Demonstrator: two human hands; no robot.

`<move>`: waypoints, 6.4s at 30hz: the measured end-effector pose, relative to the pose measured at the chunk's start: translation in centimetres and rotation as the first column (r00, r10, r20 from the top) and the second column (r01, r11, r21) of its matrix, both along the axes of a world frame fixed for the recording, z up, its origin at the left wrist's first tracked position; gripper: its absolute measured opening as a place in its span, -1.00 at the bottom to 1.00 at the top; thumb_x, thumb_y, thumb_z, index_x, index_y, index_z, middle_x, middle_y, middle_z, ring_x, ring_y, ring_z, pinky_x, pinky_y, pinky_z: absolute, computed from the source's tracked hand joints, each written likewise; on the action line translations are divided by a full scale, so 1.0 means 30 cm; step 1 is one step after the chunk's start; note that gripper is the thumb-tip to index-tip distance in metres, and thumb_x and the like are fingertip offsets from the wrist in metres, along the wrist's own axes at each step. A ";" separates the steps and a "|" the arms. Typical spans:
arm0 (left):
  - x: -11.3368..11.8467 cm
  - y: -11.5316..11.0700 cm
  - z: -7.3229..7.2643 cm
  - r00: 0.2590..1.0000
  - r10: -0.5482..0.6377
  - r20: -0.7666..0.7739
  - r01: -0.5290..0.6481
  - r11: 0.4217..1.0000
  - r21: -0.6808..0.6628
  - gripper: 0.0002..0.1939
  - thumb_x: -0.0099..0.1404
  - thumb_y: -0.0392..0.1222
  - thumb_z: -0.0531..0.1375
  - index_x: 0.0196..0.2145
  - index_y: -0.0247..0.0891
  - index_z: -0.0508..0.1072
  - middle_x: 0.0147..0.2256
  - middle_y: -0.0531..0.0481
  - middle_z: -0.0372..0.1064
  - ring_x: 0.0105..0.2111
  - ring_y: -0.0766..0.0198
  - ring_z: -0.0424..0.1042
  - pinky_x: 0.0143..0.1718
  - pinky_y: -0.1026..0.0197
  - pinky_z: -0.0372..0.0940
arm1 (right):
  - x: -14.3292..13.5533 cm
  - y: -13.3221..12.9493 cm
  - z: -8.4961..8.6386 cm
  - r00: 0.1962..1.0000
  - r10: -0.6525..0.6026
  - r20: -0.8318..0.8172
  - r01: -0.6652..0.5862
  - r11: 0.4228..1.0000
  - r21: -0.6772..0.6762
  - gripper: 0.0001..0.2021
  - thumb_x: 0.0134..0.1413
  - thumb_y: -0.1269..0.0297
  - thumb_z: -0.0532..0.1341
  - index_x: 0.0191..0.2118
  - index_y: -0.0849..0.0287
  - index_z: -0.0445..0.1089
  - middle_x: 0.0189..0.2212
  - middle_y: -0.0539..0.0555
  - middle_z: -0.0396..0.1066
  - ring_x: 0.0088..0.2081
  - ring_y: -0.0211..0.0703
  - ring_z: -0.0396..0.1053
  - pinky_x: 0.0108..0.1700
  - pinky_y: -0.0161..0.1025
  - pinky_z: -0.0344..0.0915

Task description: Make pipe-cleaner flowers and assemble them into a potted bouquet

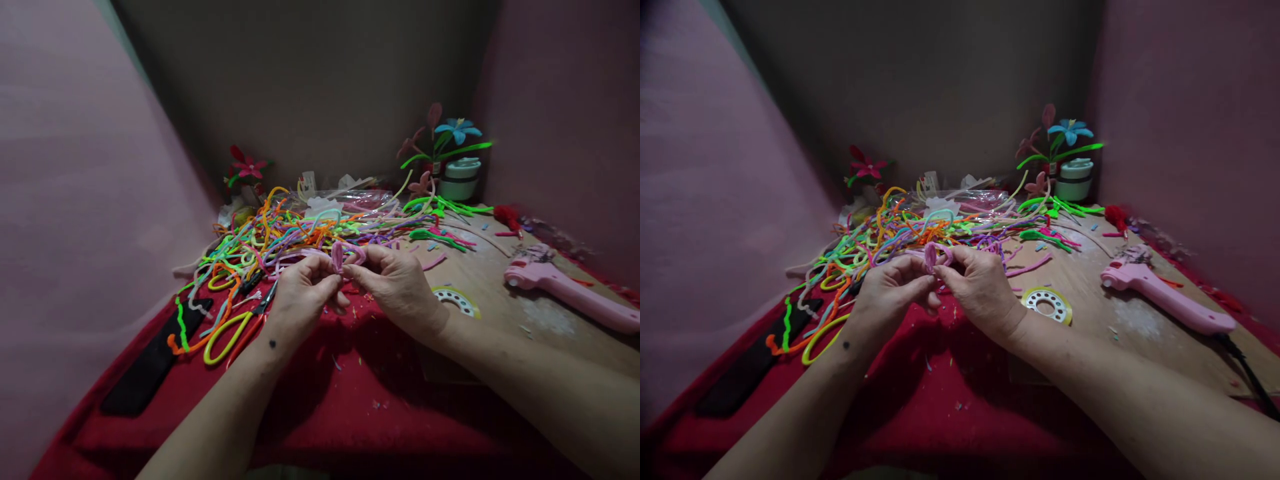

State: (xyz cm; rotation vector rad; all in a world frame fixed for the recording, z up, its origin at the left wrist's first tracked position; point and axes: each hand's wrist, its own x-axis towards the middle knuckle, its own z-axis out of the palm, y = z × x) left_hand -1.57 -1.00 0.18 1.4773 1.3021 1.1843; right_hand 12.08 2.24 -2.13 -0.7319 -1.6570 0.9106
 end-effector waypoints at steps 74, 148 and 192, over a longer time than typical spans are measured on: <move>-0.002 -0.007 0.017 0.981 -0.069 -0.183 0.045 0.990 -0.135 -0.78 0.11 -0.14 0.17 -0.28 -0.28 0.40 -0.53 0.06 0.38 -0.70 0.38 0.32 -0.77 0.39 0.11 | -0.010 0.050 -0.022 0.893 0.121 -0.433 -0.335 0.820 -0.463 -0.85 -0.18 0.28 0.29 -0.54 0.26 0.36 -0.61 -0.04 0.33 -0.56 -0.36 0.24 -0.44 -0.33 0.17; -0.005 0.014 -0.043 0.984 0.080 -0.160 -0.056 0.987 0.148 -0.90 0.15 -0.22 0.14 -0.43 -0.30 0.40 -0.61 0.11 0.22 -0.65 0.44 0.17 -0.64 0.37 0.10 | -0.009 -0.001 -0.002 0.994 0.055 0.091 -0.020 0.938 -0.347 -0.88 -0.11 0.39 0.10 -0.60 0.23 0.26 -0.70 -0.11 0.18 -0.67 -0.40 0.11 -0.60 -0.39 0.02; -0.030 0.015 -0.006 0.992 0.125 -0.014 -0.121 0.981 0.151 -0.88 0.03 -0.22 0.24 -0.57 -0.30 0.40 -0.59 0.09 0.33 -0.59 0.41 0.28 -0.52 0.35 0.21 | 0.001 0.010 -0.001 0.870 0.474 -0.136 -0.456 0.669 -0.587 -0.80 -0.12 0.26 0.26 -0.58 0.32 0.42 -0.72 0.01 0.36 -0.75 -0.41 0.20 -0.72 -0.46 0.08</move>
